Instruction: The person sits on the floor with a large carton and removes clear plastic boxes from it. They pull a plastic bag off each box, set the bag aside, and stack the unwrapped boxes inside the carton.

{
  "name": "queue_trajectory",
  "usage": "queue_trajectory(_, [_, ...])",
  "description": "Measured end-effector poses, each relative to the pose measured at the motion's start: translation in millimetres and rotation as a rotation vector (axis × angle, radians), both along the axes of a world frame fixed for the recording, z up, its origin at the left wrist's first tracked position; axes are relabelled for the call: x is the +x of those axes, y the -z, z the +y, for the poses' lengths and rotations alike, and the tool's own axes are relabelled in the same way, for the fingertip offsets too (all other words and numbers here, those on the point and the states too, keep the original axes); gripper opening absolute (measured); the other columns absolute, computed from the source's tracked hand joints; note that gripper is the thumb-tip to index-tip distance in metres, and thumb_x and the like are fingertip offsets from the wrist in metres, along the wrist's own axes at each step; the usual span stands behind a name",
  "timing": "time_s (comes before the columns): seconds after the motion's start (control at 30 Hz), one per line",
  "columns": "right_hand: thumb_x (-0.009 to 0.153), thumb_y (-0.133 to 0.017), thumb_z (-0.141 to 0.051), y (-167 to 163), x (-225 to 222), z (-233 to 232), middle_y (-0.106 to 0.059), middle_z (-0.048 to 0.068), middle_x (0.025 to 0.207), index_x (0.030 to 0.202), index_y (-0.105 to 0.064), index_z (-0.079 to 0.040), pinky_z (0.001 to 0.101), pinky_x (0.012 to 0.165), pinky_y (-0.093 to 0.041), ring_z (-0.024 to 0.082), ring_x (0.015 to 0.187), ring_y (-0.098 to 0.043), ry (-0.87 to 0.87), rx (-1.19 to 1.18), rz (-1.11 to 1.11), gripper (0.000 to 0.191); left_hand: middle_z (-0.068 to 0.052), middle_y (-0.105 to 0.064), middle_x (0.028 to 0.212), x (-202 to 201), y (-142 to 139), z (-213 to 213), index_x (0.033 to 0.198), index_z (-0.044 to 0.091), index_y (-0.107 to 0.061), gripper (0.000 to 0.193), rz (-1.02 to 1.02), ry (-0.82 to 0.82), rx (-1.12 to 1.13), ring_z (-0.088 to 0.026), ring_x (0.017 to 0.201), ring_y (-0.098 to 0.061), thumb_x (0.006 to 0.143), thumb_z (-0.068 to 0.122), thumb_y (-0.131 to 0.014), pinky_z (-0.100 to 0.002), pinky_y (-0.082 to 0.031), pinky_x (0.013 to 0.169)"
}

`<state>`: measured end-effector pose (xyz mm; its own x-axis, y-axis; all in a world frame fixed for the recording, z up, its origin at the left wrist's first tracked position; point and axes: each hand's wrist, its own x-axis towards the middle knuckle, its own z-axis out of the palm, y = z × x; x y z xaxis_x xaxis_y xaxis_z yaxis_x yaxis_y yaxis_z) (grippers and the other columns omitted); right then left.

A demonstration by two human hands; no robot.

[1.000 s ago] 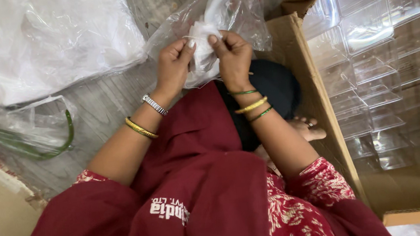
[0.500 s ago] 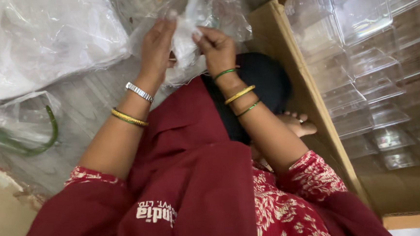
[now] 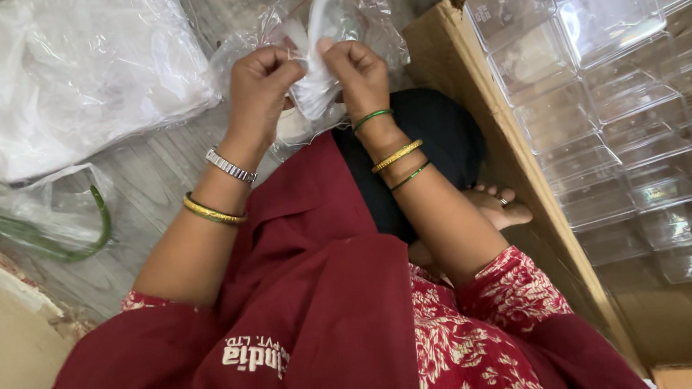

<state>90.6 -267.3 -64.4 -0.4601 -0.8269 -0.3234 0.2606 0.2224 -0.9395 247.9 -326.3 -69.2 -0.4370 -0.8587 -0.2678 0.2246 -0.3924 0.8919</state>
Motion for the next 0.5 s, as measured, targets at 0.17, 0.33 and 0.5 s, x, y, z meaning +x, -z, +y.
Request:
queue_trajectory(0.17, [0.096,-0.075,-0.007,12,1,6,-0.071,-0.001,0.082,0.091,-0.073,0.000,0.0219,0.062,-0.048,0.005,0.070,-0.059,-0.106,-0.157,-0.018,0.009,0.000,-0.063,0.075,3,8,7,0.079,0.003,-0.067,0.011,-0.045,0.007,-0.091,-0.006,0.064,-0.054,0.090,0.003,-0.071,-0.023,-0.045,0.056])
queue_trajectory(0.33, [0.096,-0.074,-0.002,28,-2,9,-0.070,-0.001,0.086,0.097,-0.072,0.003,0.0214,0.068,-0.049,0.004,0.075,-0.060,-0.003,-0.216,-0.057,0.005,-0.002,-0.061,0.072,9,-13,-4,0.078,0.003,-0.062,0.009,-0.196,-0.153,-0.078,-0.009,0.058,-0.055,0.082,0.002,-0.069,-0.026,-0.046,0.051])
queue_trajectory(0.5, [0.096,-0.070,-0.003,28,0,11,-0.072,-0.002,0.089,0.104,-0.072,0.003,0.0203,0.071,-0.052,0.004,0.077,-0.062,-0.060,-0.217,0.025,0.009,0.003,-0.067,0.080,10,-47,-21,0.092,0.011,-0.061,0.016,-0.170,0.092,0.031,-0.006,0.067,-0.067,0.079,0.011,-0.069,-0.024,-0.056,0.055])
